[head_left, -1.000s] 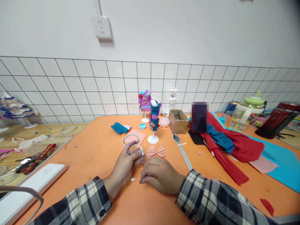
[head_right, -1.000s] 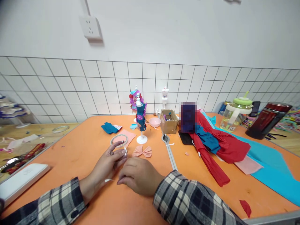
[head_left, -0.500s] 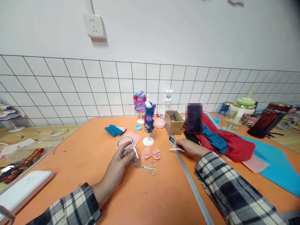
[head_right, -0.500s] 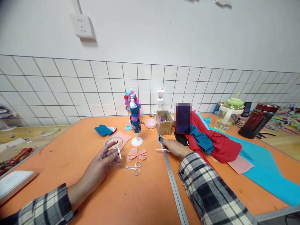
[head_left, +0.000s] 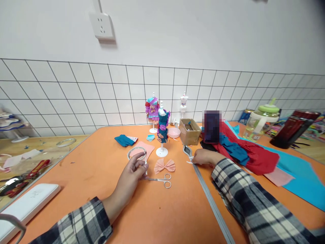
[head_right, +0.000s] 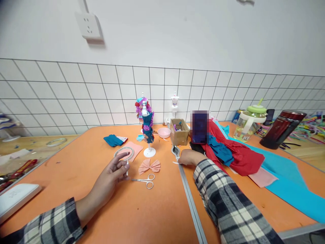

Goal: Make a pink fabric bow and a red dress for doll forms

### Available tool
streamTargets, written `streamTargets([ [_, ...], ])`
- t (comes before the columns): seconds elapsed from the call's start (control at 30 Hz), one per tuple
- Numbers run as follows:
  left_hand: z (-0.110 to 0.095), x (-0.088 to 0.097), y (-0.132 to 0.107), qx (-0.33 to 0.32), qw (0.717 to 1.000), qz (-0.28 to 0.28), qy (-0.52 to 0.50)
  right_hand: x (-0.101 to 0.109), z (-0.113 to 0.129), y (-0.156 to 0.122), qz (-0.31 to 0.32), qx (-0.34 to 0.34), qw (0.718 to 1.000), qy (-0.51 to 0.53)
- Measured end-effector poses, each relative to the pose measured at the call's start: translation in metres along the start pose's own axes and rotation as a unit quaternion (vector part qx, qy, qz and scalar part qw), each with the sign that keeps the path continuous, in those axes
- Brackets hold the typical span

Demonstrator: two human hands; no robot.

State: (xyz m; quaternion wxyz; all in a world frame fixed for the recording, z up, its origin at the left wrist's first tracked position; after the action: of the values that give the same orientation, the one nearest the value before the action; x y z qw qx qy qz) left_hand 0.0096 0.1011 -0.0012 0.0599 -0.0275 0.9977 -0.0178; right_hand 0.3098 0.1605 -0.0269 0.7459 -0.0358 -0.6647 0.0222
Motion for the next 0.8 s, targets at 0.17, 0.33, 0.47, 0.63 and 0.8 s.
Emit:
streamTargets([
  [0.17, -0.002, 0.003, 0.003, -0.024, 1.000, -0.006, 0.019, 0.000, -0.012, -0.008, 0.028, -0.043, 0.998, -0.034],
  [0.33, -0.006, -0.005, 0.001, -0.044, 0.998, 0.016, 0.032, 0.004, -0.013, -0.018, -0.006, -0.066, 0.997, -0.033],
  [0.47, -0.007, -0.010, -0.006, -0.041, 0.998, 0.034, 0.045, 0.004, -0.020, -0.018, -0.029, -0.084, 0.996, -0.003],
  [0.63, -0.009, -0.011, -0.007, -0.050, 0.996, 0.035, 0.059, 0.015, -0.025, -0.019, -0.069, -0.058, 0.992, 0.085],
  [0.8, -0.006, -0.026, -0.015, -0.067, 0.991, 0.086, 0.072, 0.052, 0.018, -0.034, -0.225, 0.017, 0.935, 0.274],
])
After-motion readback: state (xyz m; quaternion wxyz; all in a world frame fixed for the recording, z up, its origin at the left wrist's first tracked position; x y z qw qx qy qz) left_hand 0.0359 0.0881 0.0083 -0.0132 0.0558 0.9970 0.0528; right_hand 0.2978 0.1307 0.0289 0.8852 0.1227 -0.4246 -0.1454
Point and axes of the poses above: each hand's wrist, its own y-axis towards the middle knuckle, its own x-axis out of the back of the hand, z = x × y, the point moved 10 cm from there along y, towards the middle knuckle, and after that the axes turned 10 degrees about -z, right-handed, at the moved point
